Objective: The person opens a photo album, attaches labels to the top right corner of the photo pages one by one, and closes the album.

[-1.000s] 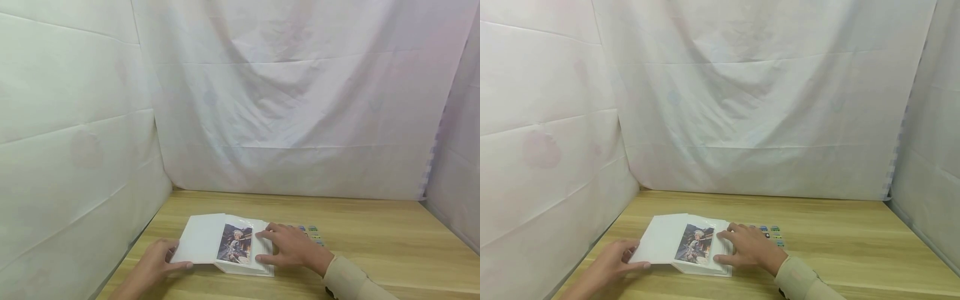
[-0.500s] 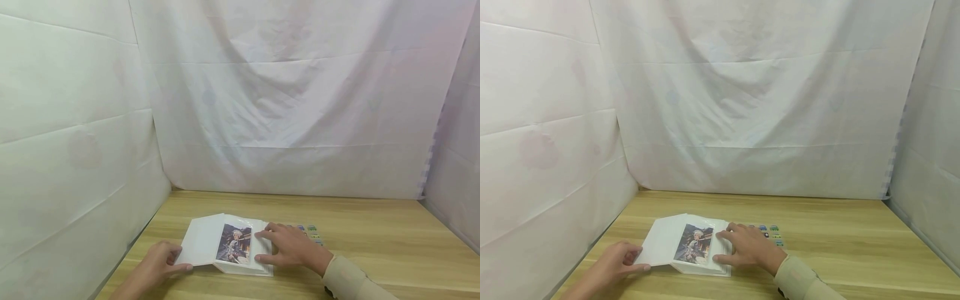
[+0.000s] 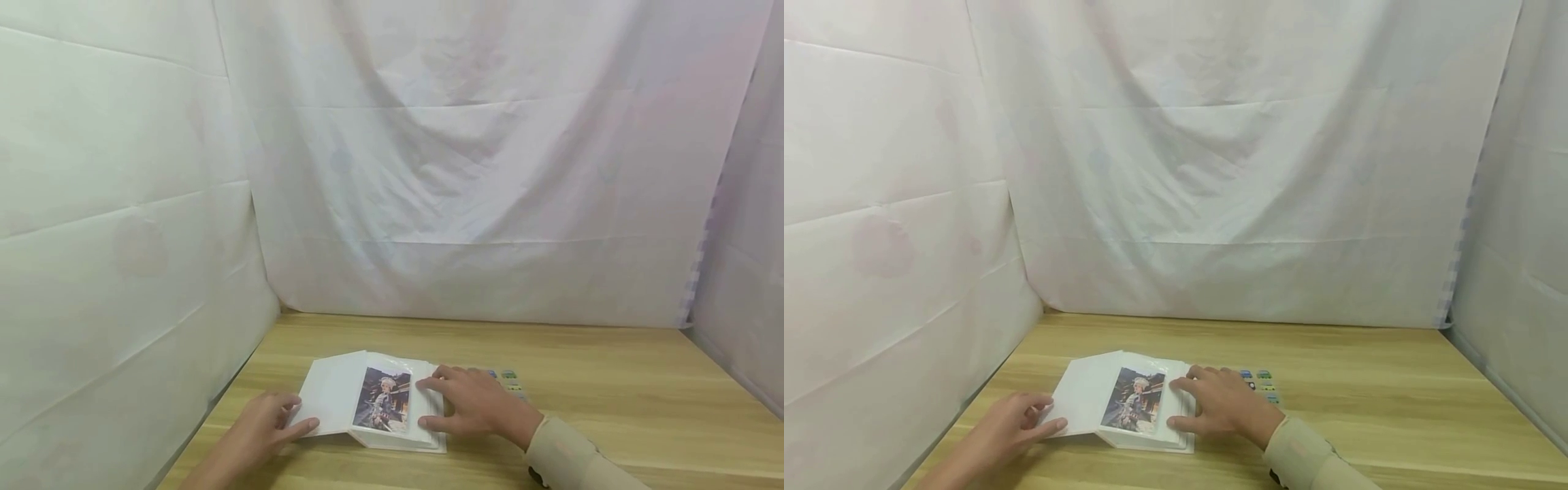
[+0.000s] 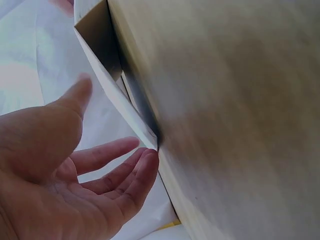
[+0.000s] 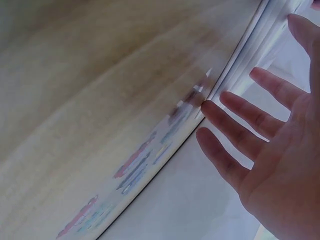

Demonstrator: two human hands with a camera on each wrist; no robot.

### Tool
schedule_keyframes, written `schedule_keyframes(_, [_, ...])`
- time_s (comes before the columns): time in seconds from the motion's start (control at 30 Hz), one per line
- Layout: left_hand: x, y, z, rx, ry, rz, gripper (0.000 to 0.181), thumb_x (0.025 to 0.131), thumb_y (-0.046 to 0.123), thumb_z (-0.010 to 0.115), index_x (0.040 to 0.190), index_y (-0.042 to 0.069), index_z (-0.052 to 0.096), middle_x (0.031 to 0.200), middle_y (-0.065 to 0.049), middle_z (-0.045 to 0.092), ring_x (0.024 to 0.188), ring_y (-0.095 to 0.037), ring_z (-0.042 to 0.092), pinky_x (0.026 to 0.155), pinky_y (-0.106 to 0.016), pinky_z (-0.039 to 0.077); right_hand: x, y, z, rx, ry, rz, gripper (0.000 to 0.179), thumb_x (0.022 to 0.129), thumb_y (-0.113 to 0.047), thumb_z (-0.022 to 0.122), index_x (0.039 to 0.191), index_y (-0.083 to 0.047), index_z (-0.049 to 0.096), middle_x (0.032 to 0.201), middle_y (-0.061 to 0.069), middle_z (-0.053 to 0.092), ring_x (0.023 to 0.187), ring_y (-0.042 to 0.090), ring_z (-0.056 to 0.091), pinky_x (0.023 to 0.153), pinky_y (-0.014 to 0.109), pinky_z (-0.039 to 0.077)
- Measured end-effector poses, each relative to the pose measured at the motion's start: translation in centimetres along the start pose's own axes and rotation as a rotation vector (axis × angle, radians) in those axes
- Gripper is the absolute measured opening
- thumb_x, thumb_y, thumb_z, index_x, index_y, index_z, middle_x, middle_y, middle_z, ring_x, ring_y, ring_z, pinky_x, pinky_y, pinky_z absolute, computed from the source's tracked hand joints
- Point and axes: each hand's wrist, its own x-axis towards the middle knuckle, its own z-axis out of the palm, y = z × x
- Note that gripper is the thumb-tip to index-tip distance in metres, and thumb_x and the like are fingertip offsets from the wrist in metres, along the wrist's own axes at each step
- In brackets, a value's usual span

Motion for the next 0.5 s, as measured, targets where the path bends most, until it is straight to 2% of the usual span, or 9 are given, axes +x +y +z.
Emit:
schedule_keyframes(0.13, [0.1, 0.8, 0.1, 0.007, 0.024, 0.015, 0.041, 0.081, 0.039, 0.083, 0.108, 0.011, 0.074, 0.103, -0.003, 0.073, 0.088, -0.012, 0.062, 0.080, -0.035, 0.054, 0.0, 0.2, 0.0, -0.040, 0.014, -0.008, 0.072, 0.089, -0.079, 0.045, 0.143, -0.033, 0.055, 0.130, -0.003, 0.065, 0.105, 0.018, 0.066, 0.086, 0.047, 0.054])
schedule_keyframes(0.2, [0.2, 1.3, 0.1, 0.007, 0.036, 0.019, 0.035, 0.084, 0.036, 0.081, 0.109, 0.013, 0.073, 0.104, -0.001, 0.072, 0.091, -0.012, 0.063, 0.081, -0.035, 0.055, 0.0, 0.4, -0.2, -0.066, 0.025, -0.010, 0.074, 0.089, -0.079, 0.044, 0.145, -0.031, 0.053, 0.132, -0.003, 0.065, 0.112, 0.020, 0.065, 0.090, 0.050, 0.054])
schedule_keyframes(0.3, [0.5, 2.0, 0.1, -0.001, 0.077, 0.059, 0.029, 0.088, 0.032, 0.077, 0.112, 0.016, 0.072, 0.104, 0.001, 0.072, 0.094, -0.013, 0.065, 0.082, -0.035, 0.056, -0.2, 0.9, -0.6, -0.083, 0.048, -0.001, 0.074, 0.090, -0.078, 0.043, 0.145, -0.029, 0.053, 0.134, -0.002, 0.065, 0.117, 0.022, 0.064, 0.091, 0.052, 0.055])
schedule_keyframes(0.37, [0.8, 2.5, 0.2, -0.001, 0.121, 0.105, 0.026, 0.089, 0.027, 0.077, 0.112, 0.016, 0.071, 0.103, 0.001, 0.072, 0.092, -0.013, 0.065, 0.080, -0.033, 0.056, -0.3, 1.1, -0.9, -0.079, 0.072, 0.005, 0.072, 0.091, -0.077, 0.045, 0.143, -0.028, 0.054, 0.134, -0.002, 0.065, 0.116, 0.022, 0.065, 0.090, 0.051, 0.055])
schedule_keyframes(0.5, [1.6, 3.2, 0.7, 0.014, 0.243, 0.236, 0.025, 0.087, 0.017, 0.078, 0.111, 0.016, 0.071, 0.101, -0.001, 0.073, 0.089, -0.013, 0.066, 0.075, -0.028, 0.055, -0.6, 1.7, -1.2, -0.069, 0.128, 0.010, 0.068, 0.091, -0.074, 0.048, 0.142, -0.029, 0.056, 0.132, -0.004, 0.066, 0.108, 0.020, 0.067, 0.087, 0.048, 0.056])
